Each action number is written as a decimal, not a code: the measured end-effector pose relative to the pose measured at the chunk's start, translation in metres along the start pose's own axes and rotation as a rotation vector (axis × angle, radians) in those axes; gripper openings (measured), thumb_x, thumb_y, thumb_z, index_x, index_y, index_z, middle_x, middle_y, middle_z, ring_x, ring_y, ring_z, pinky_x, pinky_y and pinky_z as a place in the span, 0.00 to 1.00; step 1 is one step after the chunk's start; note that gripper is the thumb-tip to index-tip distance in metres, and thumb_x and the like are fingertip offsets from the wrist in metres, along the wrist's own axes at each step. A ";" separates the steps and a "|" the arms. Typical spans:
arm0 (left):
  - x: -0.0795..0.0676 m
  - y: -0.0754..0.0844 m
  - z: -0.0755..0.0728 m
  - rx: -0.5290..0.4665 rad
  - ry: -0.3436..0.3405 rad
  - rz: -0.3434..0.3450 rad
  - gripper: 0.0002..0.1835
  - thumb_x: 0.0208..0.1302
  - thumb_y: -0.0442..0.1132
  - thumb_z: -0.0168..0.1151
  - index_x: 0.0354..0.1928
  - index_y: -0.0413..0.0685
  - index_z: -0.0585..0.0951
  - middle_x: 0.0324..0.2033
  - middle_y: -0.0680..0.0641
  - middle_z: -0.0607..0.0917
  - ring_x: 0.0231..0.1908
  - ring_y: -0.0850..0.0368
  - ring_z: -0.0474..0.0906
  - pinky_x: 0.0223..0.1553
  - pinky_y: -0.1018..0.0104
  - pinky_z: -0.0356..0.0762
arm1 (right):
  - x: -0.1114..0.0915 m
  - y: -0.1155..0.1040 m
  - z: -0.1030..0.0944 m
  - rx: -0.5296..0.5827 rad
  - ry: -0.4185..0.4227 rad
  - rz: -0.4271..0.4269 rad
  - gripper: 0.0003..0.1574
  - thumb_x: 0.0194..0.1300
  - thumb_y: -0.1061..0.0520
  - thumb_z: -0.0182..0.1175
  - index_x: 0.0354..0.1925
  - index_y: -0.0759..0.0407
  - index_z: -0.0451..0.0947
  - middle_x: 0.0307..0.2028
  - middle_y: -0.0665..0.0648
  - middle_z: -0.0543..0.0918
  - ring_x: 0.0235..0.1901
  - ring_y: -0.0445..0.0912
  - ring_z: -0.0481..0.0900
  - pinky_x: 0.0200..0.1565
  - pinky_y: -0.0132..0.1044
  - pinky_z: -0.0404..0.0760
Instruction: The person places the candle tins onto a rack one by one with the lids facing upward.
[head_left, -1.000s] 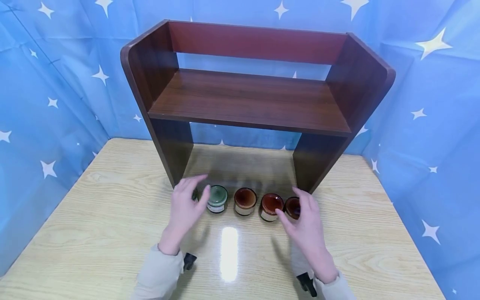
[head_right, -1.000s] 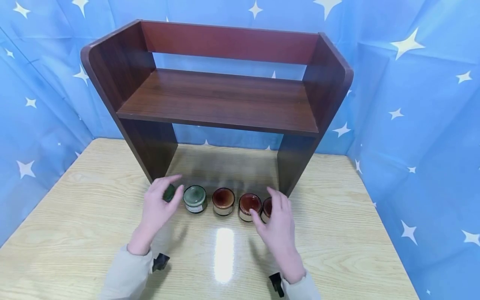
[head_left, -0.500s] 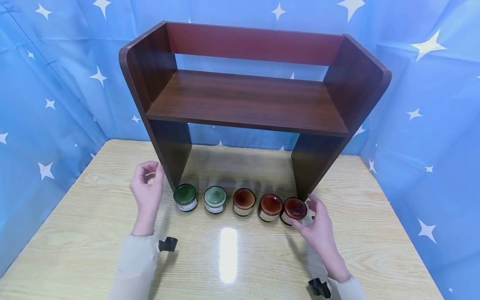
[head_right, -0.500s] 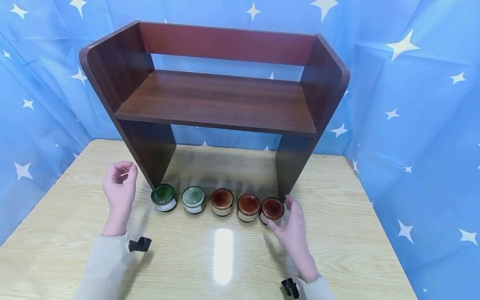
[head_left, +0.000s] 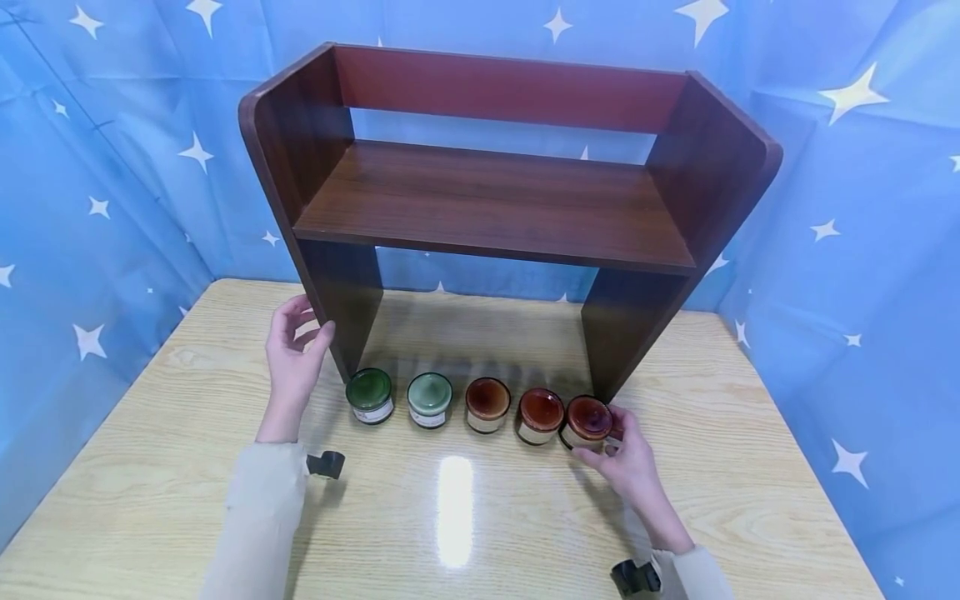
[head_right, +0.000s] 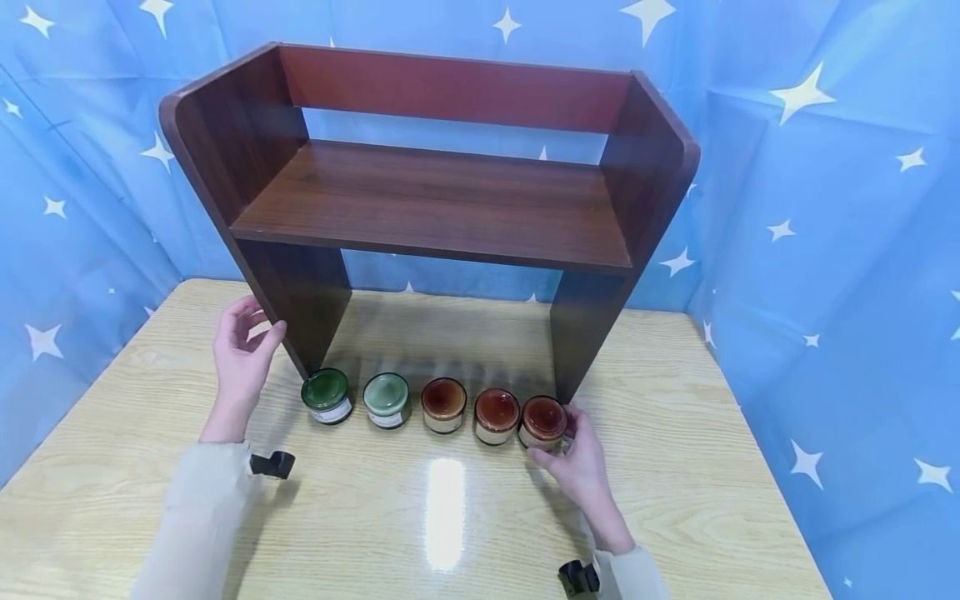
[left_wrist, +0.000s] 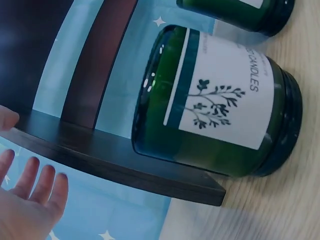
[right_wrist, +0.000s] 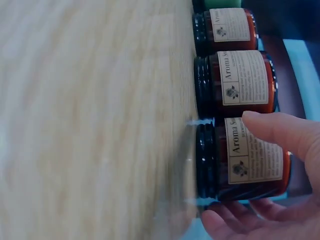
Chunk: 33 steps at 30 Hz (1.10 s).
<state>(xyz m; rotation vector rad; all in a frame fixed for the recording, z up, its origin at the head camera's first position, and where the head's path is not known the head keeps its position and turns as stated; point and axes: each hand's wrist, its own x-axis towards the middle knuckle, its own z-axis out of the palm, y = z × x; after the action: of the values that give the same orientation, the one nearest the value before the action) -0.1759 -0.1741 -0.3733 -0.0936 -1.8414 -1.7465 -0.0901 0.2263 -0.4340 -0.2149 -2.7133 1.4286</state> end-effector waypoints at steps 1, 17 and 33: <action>0.001 -0.001 0.000 -0.009 -0.003 -0.010 0.22 0.57 0.22 0.57 0.55 0.28 0.68 0.44 0.61 0.75 0.45 0.62 0.73 0.45 0.71 0.73 | 0.001 0.001 0.001 0.005 -0.003 0.001 0.46 0.46 0.65 0.72 0.59 0.72 0.59 0.50 0.71 0.74 0.50 0.59 0.73 0.49 0.46 0.77; 0.006 -0.001 0.005 -0.044 0.003 -0.027 0.18 0.58 0.21 0.56 0.52 0.31 0.73 0.38 0.60 0.79 0.40 0.63 0.74 0.39 0.75 0.75 | 0.010 0.004 0.004 -0.124 -0.001 -0.036 0.43 0.41 0.62 0.75 0.53 0.72 0.65 0.47 0.70 0.77 0.47 0.59 0.75 0.49 0.50 0.72; 0.009 0.001 0.005 -0.040 -0.010 -0.002 0.19 0.57 0.20 0.56 0.52 0.23 0.70 0.37 0.60 0.79 0.38 0.63 0.75 0.38 0.76 0.76 | 0.012 0.006 0.002 -0.158 0.024 -0.030 0.39 0.40 0.59 0.75 0.50 0.66 0.68 0.44 0.68 0.79 0.46 0.58 0.76 0.46 0.50 0.73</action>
<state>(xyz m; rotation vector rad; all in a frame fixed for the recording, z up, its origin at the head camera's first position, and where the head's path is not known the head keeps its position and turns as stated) -0.1847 -0.1725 -0.3683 -0.1163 -1.8146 -1.7869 -0.1020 0.2302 -0.4403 -0.1969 -2.7986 1.1974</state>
